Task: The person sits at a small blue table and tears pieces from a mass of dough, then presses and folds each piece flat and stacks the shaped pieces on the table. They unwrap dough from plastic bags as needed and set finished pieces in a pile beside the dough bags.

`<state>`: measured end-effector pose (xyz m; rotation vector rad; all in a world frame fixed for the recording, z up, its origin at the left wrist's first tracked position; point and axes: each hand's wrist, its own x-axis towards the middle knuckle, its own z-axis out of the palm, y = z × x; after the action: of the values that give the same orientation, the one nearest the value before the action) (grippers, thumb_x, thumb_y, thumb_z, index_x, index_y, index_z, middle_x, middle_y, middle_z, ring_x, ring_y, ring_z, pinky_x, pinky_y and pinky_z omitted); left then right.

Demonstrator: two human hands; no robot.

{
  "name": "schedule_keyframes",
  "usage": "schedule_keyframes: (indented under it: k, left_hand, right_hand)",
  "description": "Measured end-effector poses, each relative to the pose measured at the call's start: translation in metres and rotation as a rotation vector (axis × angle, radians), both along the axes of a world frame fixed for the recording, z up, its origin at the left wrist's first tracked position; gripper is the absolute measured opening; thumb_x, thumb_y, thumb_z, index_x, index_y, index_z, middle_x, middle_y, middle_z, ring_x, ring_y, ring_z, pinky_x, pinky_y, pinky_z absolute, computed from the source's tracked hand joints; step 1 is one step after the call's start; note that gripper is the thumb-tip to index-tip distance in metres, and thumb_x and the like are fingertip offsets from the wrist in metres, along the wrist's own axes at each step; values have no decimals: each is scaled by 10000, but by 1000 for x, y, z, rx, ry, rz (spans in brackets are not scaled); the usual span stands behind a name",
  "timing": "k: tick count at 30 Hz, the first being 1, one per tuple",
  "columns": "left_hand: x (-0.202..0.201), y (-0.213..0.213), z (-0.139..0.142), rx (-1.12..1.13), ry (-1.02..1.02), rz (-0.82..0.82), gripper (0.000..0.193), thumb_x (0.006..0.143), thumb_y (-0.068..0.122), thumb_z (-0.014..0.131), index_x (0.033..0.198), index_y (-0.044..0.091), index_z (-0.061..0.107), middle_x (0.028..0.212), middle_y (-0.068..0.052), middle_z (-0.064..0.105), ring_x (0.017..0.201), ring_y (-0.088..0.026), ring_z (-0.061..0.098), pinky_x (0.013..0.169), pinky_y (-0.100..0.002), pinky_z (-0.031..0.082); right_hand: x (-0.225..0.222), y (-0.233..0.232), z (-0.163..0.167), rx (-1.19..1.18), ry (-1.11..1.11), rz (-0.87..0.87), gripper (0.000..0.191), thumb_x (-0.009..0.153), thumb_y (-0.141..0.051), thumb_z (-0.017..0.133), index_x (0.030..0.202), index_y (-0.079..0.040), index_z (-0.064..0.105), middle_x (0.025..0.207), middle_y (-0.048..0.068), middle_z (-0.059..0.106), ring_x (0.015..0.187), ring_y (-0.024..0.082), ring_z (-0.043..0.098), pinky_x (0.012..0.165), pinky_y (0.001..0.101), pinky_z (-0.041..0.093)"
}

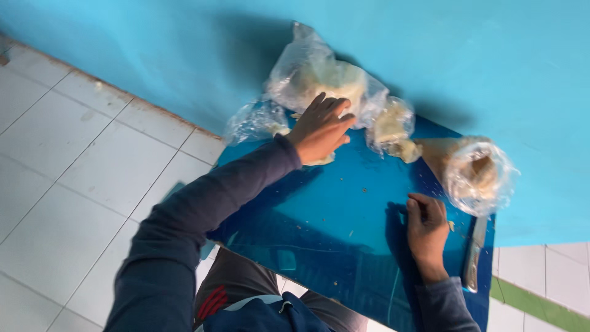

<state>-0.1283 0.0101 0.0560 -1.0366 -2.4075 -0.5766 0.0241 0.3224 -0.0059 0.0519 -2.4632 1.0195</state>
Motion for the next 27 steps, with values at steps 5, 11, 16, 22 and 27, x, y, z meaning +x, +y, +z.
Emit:
schedule_keyframes:
  k: [5,11,16,22,27]
  left_hand:
    - [-26,72,-1,-166,26,-47,580,802,381,799,1267,96,598,1379,-169,512,1265,-361,509,1095,-552,371]
    - [-21,139,18,-152,-230,264,826,802,503,805,1390,13,493,1376,-209,502,1213,-365,545,983,-512,448]
    - [-21,146,31,-242,-267,451,767,804,453,803,1354,8,507,1319,-213,566,1189,-358,583,981,-464,495]
    - [-27,126,34,-74,-324,251,313,991,119,594,1299,79,551,1281,-212,634,1117,-414,641,914,-500,546]
    - [-34,105,41,380,-389,80,232,1091,165,565,1303,70,548,1247,-163,703,1151,-352,643,933,-512,535]
  right_hand:
    - [3,-14,8,-70,-1,-15,123,986,-92,704,1097,-45,731,984,89,660,771,146,630,693,273,515]
    - [1,-26,11,-76,-4,-18,126,968,-98,717,1080,-46,739,971,85,672,739,145,639,680,279,523]
    - [-1,-31,8,-101,4,-10,134,958,-109,718,1076,-49,742,966,85,679,732,146,649,688,285,535]
    - [-8,-30,-4,-82,35,36,126,958,-106,723,1066,-47,749,964,94,685,723,170,638,678,300,533]
    - [-13,-29,-3,-96,58,-2,132,949,-102,719,1064,-42,743,977,103,680,728,167,662,671,305,539]
